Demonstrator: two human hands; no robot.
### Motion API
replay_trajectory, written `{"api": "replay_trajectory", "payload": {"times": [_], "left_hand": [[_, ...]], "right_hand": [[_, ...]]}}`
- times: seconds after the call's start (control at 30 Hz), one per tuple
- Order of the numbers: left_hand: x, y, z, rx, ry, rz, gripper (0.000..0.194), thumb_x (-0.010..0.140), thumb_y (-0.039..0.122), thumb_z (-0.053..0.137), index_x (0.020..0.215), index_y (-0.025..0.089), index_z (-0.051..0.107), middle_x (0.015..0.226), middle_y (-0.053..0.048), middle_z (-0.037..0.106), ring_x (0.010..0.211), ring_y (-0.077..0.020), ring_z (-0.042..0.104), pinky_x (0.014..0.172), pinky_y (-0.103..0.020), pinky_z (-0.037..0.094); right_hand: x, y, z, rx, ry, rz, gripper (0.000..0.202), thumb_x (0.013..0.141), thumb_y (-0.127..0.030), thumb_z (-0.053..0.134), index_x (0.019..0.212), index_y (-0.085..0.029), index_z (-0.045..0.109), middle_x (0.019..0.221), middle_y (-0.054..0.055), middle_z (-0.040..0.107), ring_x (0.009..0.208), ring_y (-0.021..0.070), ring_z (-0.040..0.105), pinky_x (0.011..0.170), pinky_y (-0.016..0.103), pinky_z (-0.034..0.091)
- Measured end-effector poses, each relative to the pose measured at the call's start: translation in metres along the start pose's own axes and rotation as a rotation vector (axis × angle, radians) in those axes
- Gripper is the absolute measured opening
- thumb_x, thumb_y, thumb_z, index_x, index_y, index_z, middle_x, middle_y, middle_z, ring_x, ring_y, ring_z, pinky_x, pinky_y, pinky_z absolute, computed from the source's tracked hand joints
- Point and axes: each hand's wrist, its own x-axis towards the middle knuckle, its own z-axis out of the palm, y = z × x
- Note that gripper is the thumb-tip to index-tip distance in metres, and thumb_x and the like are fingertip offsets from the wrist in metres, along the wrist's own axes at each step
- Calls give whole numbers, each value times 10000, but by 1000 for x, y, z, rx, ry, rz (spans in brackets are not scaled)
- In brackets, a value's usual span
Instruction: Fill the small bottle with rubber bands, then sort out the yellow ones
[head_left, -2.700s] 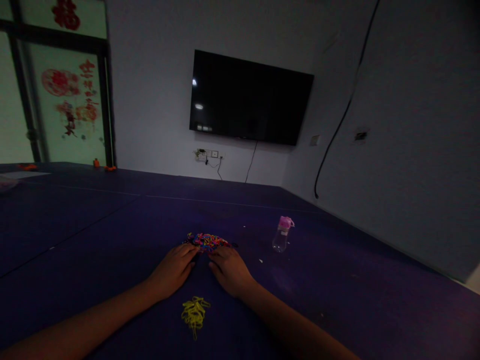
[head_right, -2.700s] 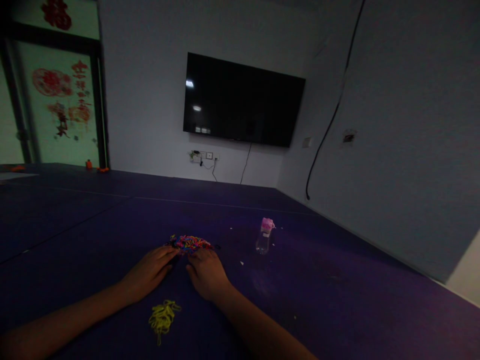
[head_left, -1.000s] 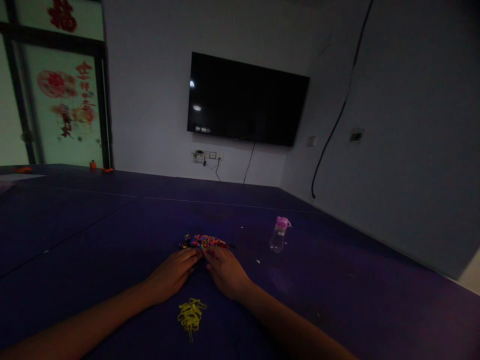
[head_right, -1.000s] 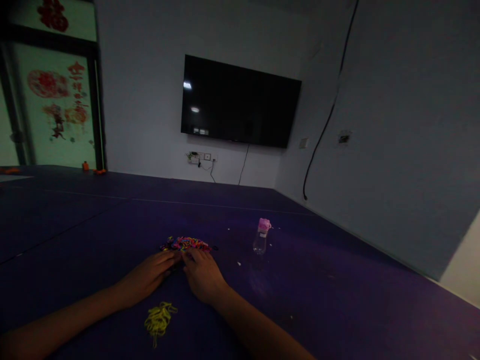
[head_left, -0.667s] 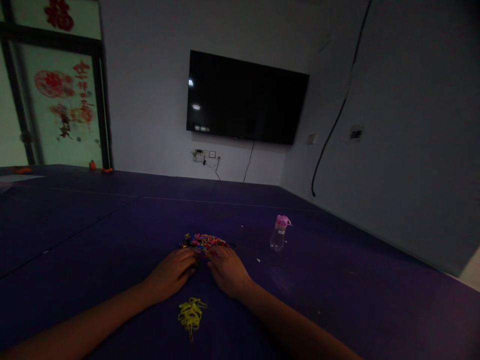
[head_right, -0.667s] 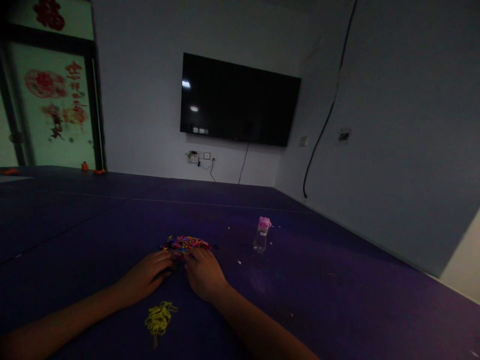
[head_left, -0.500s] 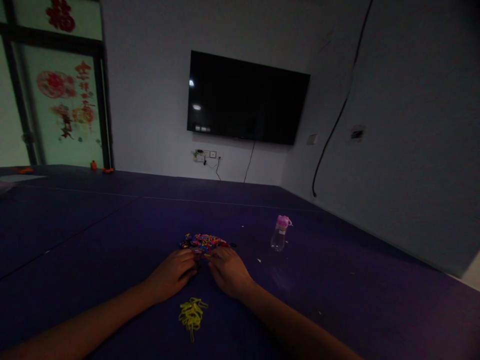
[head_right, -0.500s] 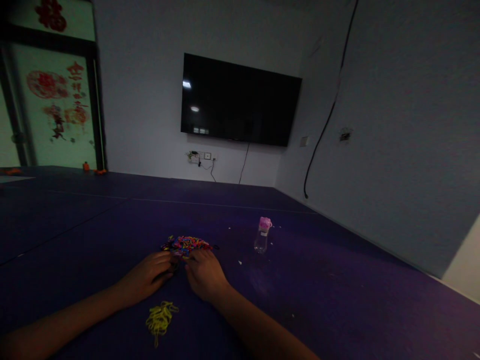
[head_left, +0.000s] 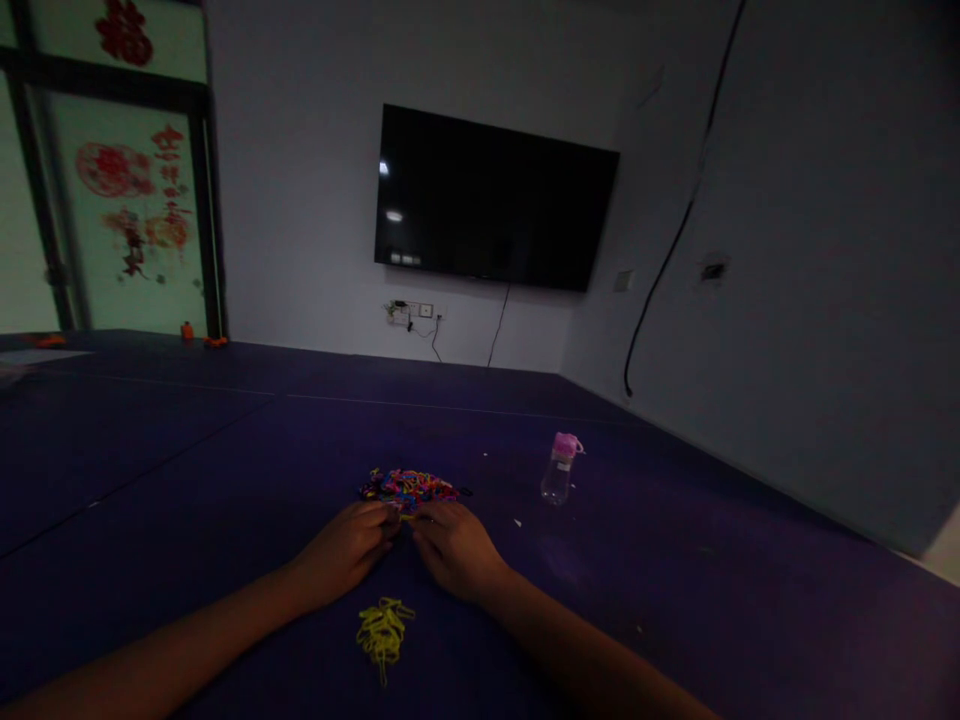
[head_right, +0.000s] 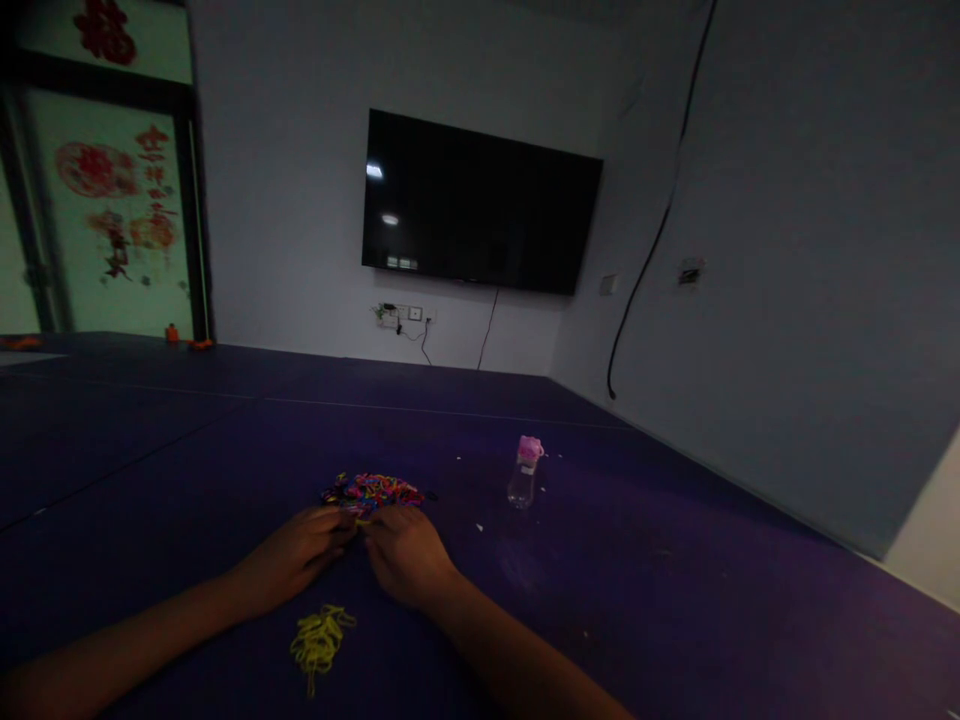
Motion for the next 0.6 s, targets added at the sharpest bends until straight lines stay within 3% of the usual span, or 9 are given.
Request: {"api": "replay_trajectory", "payload": {"times": [0.13, 0.33, 0.6], "left_hand": [[0, -1, 0, 8, 35, 49, 293, 930, 151, 414, 1160, 204, 589, 1160, -88, 628, 1113, -217, 552, 925, -395, 465], [1, 0, -1, 9, 53, 79, 309, 924, 129, 398, 1149, 195, 599, 1121, -92, 645, 1064, -209, 582, 904, -388, 483], [-4, -2, 4, -54, 67, 31, 347, 899, 105, 424, 1188, 202, 589, 1154, -96, 631, 1087, -207, 578, 926, -389, 491]], "right_hand": [[-1, -1, 0, 45, 15, -68, 245, 904, -167, 445, 1043, -184, 646, 1047, 76, 660, 928, 179, 610, 822, 303, 483], [-1, 1, -1, 62, 12, -42, 264, 918, -182, 425, 1065, -176, 644, 1062, 87, 664, 955, 187, 616, 843, 319, 492], [-1, 2, -1, 51, 2, -22, 262, 909, -174, 438, 1062, -176, 650, 1074, 89, 666, 957, 187, 620, 848, 318, 494]]}}
